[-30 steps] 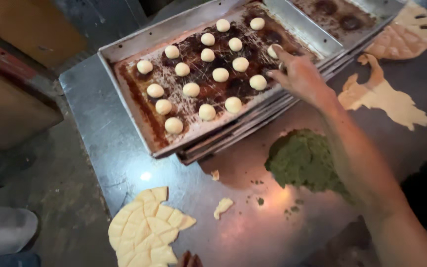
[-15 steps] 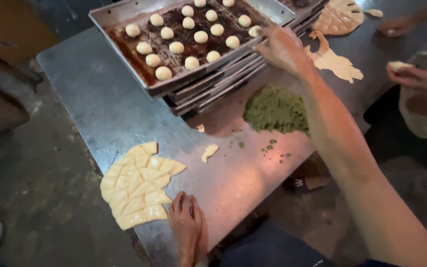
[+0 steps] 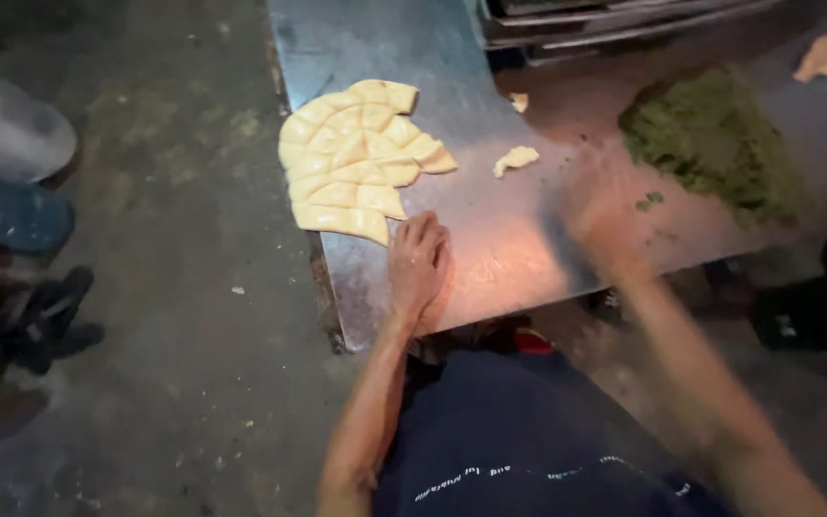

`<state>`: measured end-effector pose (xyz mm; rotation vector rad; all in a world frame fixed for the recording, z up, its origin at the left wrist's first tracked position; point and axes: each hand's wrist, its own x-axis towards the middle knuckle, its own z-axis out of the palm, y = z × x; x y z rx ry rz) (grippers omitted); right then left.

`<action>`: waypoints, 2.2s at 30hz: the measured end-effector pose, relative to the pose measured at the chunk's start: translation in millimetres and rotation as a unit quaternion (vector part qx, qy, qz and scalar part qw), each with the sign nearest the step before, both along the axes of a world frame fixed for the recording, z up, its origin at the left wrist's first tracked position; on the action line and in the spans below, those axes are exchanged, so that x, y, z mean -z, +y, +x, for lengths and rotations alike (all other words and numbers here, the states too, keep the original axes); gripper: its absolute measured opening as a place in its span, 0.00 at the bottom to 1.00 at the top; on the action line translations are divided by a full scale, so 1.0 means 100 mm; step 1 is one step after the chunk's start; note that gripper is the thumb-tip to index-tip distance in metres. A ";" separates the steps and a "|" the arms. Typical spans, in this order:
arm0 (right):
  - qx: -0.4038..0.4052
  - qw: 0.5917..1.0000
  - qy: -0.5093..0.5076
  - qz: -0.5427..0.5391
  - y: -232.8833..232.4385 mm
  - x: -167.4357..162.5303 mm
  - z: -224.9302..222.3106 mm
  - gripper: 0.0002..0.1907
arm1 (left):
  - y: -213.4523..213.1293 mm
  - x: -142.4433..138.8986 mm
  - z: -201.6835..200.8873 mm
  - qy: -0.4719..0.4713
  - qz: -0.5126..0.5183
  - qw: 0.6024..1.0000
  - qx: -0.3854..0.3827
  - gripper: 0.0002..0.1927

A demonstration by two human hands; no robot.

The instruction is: The person tears pieces from a large sheet of dough on a metal table, rolls each piece between both palms into a ball, and places the dough balls onto a baking tray. They repeat this cycle, occasionally brushing scraps aside and reaching across the table to fill the tray rows.

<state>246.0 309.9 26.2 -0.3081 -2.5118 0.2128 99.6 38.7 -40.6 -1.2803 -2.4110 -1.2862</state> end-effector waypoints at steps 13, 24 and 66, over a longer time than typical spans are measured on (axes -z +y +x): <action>0.043 0.973 -0.171 -0.151 -0.15 0.79 0.22 0.30 | 0.43 -0.28 -0.27 -0.322 -0.066 0.941 -0.082 0.16; -0.016 0.973 -0.104 -0.206 -0.02 1.01 0.28 0.28 | 2.62 -1.91 -2.42 -0.441 0.023 0.891 -0.103 0.31; 0.326 0.359 0.231 -0.844 -2.95 0.39 1.37 0.28 | -2.85 -0.81 -0.62 -0.358 0.000 0.932 0.055 0.28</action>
